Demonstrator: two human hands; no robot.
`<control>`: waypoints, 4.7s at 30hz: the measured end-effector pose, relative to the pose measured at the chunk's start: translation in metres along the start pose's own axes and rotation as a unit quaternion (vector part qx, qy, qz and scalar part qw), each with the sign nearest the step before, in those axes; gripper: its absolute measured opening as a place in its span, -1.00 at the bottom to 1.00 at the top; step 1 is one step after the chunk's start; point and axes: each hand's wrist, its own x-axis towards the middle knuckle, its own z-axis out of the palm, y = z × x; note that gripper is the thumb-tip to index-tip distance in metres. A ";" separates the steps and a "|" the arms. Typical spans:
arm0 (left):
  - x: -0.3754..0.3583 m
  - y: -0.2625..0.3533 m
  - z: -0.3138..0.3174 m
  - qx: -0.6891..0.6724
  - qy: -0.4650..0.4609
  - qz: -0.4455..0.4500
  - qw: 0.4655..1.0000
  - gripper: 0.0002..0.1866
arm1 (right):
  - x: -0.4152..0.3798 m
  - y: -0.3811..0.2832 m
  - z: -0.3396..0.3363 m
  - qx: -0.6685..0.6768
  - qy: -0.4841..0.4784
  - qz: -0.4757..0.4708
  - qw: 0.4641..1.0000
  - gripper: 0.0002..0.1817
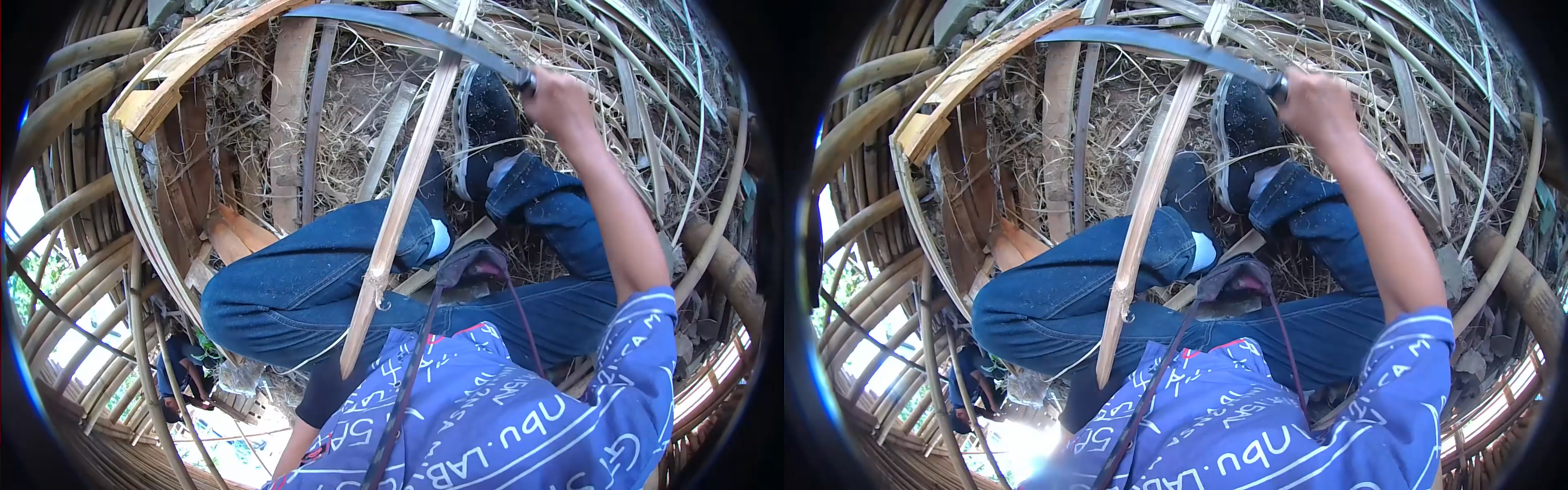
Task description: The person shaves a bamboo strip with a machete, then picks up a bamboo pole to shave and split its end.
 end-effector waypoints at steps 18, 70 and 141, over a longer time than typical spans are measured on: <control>-0.002 0.007 -0.002 0.004 0.005 0.004 1.000 -0.72 | 0.025 0.051 -0.014 -0.096 -0.045 0.016 0.994 -0.79; 0.002 0.022 -0.020 0.018 -0.030 -0.075 0.997 -0.78 | 0.064 0.061 -0.021 -0.139 -0.033 0.109 0.984 -0.74; 0.033 0.070 -0.015 0.278 0.084 0.052 0.956 -0.80 | 0.101 0.030 -0.050 -0.139 -0.032 0.062 0.988 -0.86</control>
